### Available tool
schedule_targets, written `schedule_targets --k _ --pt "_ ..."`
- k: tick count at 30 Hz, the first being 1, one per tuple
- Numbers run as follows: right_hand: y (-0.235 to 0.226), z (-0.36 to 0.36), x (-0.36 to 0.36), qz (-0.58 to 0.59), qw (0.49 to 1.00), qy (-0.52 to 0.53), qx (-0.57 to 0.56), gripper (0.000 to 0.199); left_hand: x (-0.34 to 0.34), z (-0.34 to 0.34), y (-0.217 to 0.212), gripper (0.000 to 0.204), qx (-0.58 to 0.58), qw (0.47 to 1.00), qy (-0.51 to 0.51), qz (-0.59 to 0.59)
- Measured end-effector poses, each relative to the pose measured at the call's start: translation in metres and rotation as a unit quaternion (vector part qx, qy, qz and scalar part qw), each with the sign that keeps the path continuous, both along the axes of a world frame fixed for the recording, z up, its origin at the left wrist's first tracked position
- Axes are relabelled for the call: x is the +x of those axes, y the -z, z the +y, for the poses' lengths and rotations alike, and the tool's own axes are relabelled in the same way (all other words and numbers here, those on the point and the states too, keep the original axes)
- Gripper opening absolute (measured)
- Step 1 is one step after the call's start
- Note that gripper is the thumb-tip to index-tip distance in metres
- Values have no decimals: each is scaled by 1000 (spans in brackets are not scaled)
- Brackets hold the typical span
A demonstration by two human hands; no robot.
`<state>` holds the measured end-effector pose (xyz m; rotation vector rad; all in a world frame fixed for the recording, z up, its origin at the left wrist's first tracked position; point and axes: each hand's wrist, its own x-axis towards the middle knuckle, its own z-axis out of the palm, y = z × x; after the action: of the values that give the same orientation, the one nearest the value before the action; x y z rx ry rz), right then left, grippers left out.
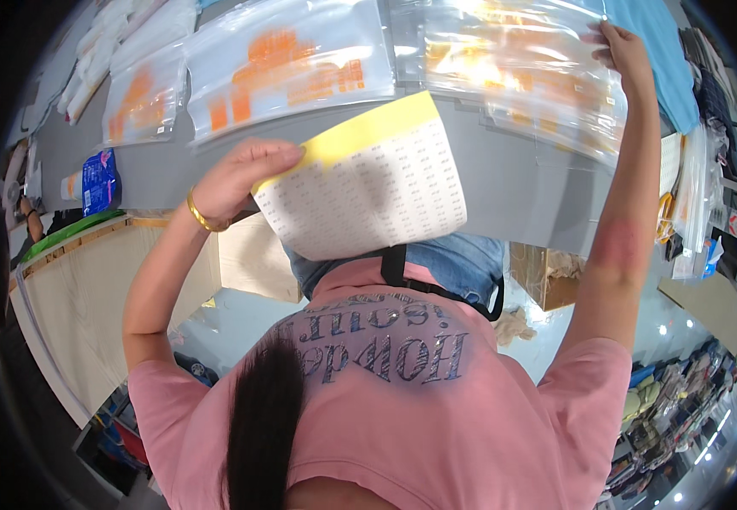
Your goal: The person repeatedly tears off small yellow labels from a roll and applies them to clear plastic bags containing orange items on a table. The person works one bag at a time, placing each labeled bag into a pile.
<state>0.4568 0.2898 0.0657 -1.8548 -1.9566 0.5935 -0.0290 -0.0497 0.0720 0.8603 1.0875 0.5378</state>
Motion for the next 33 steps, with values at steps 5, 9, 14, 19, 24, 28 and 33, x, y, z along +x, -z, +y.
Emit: schedule_targets --k 5,9,14,19,24,28,33 --pt "-42 -173 -139 143 942 -221 209 24 16 17 -8 36 16 1000 -17 -21" --pt "-25 -261 -217 203 886 -397 128 19 15 22 -17 35 21 999 8 -34" --pt "-1 -283 -232 208 887 -377 169 21 16 15 -10 34 15 999 -33 -29" --pt "-40 -282 -228 313 910 -266 50 9 18 21 13 22 235 955 38 179" --pt "-26 -216 -211 352 921 -135 -102 19 24 38 45 11 637 644 147 397" --pt "36 -191 -228 285 932 -171 -146 19 25 37 64 13 636 643 155 398" --pt "58 -182 -245 255 943 -191 -97 18 25 36 65 14 636 648 150 392"
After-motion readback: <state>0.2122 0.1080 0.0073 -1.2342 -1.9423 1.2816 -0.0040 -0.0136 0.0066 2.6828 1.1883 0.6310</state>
